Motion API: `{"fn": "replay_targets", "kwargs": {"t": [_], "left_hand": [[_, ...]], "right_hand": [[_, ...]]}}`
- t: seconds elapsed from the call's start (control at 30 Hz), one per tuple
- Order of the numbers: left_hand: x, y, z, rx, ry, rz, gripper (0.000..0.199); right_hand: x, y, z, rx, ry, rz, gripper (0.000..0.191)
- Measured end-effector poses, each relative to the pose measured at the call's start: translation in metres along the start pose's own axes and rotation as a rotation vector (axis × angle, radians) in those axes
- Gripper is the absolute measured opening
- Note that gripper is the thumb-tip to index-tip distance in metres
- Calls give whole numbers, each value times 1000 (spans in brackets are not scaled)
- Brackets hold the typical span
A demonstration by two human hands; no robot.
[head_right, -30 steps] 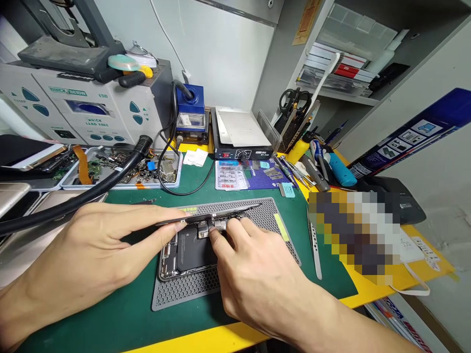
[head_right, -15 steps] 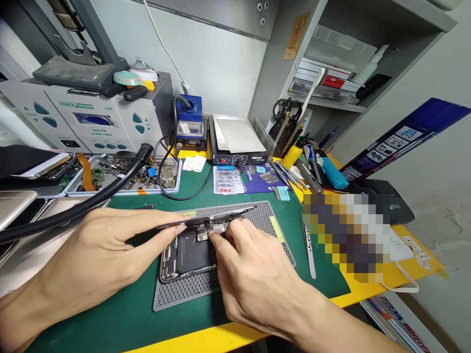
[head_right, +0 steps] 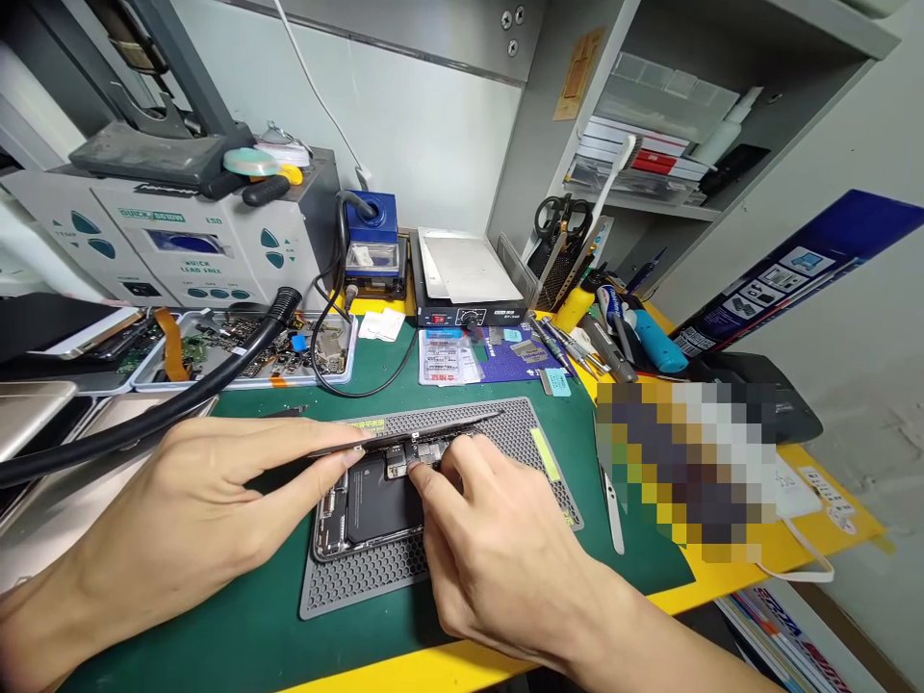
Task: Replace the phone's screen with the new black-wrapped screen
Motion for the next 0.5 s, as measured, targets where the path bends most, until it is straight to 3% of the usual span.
{"fn": "replay_targets", "kwargs": {"t": [0.33,0.5], "left_hand": [[1,0,-1,5,10,-9,19],[1,0,-1,14,19,17,18]], "right_hand": [[2,3,-6,2,-24,27,35],[-13,21,-22,-138,-40,3,39]]}}
Point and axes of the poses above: each hand's wrist, its own z-axis towards the middle knuckle, its own y-axis out of the back of the hand, x = y × z, the point moved 7 cm from there along z, towards the middle knuckle, and after that the axes turned 8 degrees about -x, right-handed, at the moved point
